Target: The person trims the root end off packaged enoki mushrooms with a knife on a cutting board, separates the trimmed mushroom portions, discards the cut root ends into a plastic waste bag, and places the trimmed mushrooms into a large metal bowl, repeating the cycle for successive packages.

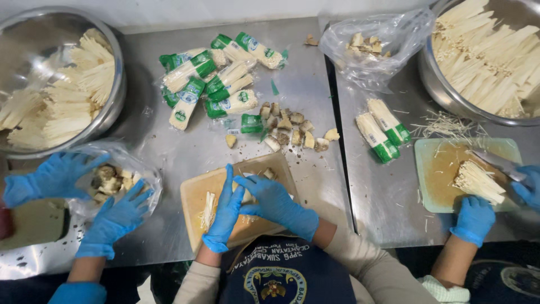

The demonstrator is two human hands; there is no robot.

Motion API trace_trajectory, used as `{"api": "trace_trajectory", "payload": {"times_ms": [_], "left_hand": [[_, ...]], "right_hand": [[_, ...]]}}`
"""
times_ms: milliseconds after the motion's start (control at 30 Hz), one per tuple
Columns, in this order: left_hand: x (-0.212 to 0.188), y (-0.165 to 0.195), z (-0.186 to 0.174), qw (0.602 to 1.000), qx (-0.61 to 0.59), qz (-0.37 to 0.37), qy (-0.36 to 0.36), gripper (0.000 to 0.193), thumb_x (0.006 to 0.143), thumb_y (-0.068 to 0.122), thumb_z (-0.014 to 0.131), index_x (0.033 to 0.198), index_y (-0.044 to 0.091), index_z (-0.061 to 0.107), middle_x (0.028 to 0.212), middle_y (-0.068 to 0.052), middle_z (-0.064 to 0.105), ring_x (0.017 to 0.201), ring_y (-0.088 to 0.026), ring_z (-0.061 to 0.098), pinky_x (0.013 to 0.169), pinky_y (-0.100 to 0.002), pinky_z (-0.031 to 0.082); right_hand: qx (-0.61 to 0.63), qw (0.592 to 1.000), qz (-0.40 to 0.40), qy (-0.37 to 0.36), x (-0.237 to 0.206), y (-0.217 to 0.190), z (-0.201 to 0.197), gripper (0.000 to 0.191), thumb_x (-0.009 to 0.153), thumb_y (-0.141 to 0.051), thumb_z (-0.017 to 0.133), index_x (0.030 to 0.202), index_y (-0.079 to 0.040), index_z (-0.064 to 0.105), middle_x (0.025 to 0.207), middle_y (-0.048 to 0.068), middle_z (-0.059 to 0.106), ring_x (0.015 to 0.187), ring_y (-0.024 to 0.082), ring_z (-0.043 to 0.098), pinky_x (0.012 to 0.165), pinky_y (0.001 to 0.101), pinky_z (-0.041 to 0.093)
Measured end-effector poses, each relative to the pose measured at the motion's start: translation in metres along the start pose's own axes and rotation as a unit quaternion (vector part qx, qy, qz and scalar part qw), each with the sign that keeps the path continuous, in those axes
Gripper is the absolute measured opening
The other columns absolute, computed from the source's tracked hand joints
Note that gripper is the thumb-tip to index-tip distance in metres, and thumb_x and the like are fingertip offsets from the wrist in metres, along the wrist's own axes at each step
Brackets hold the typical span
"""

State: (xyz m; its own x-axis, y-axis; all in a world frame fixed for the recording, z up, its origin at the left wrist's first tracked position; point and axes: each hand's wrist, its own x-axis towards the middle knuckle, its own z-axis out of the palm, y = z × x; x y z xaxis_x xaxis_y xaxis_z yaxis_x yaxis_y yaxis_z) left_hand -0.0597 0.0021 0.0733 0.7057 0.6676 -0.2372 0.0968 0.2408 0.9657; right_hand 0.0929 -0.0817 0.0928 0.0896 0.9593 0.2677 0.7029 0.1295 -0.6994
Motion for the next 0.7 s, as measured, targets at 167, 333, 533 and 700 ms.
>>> {"api": "trace_trajectory", "payload": {"times_ms": [167, 333, 533, 700], "left_hand": [[0.004, -0.003, 0.003, 0.994, 0.093, 0.058, -0.011, 0.087, 0.1, 0.033, 0.055, 0.166, 0.007, 0.005, 0.161, -0.014, 0.031, 0.147, -0.025, 0.036, 0.118, -0.036, 0.032], [0.012, -0.007, 0.0, 0.991, -0.06, 0.075, -0.089, 0.091, 0.103, 0.044, 0.05, 0.171, 0.009, -0.001, 0.156, -0.015, 0.036, 0.147, -0.024, 0.038, 0.123, -0.033, 0.029], [0.037, -0.015, 0.005, 0.983, 0.118, 0.114, 0.079, 0.077, 0.09, 0.041, 0.067, 0.156, 0.009, 0.043, 0.146, -0.011, 0.053, 0.132, -0.028, 0.054, 0.113, -0.039, 0.041], [0.032, -0.043, 0.015, 0.806, 0.585, 0.039, 0.077, 0.07, 0.068, 0.044, 0.081, 0.126, 0.011, 0.061, 0.129, -0.01, 0.058, 0.117, -0.032, 0.056, 0.096, -0.048, 0.041]], "right_hand": [[0.002, 1.0, 0.018, 0.015, -0.006, 0.011, 0.008, 0.065, 0.085, -0.028, 0.079, 0.144, -0.014, 0.056, 0.134, 0.016, 0.067, 0.111, 0.036, 0.069, 0.09, 0.0424, 0.057], [0.125, 0.984, 0.107, 0.073, -0.018, 0.028, 0.004, 0.052, 0.087, -0.02, 0.081, 0.135, -0.013, 0.064, 0.117, 0.012, 0.075, 0.104, 0.026, 0.071, 0.09, 0.0374, 0.058], [0.411, 0.86, 0.243, 0.181, -0.037, 0.084, -0.045, 0.05, 0.085, -0.001, 0.076, 0.133, -0.008, 0.064, 0.113, 0.001, 0.071, 0.102, 0.013, 0.068, 0.09, 0.0279, 0.058], [0.299, 0.849, 0.272, 0.34, -0.078, 0.169, -0.152, 0.051, 0.092, 0.002, 0.073, 0.141, -0.008, 0.065, 0.095, 0.0, 0.062, 0.087, 0.01, 0.061, 0.08, 0.026, 0.056]]}}
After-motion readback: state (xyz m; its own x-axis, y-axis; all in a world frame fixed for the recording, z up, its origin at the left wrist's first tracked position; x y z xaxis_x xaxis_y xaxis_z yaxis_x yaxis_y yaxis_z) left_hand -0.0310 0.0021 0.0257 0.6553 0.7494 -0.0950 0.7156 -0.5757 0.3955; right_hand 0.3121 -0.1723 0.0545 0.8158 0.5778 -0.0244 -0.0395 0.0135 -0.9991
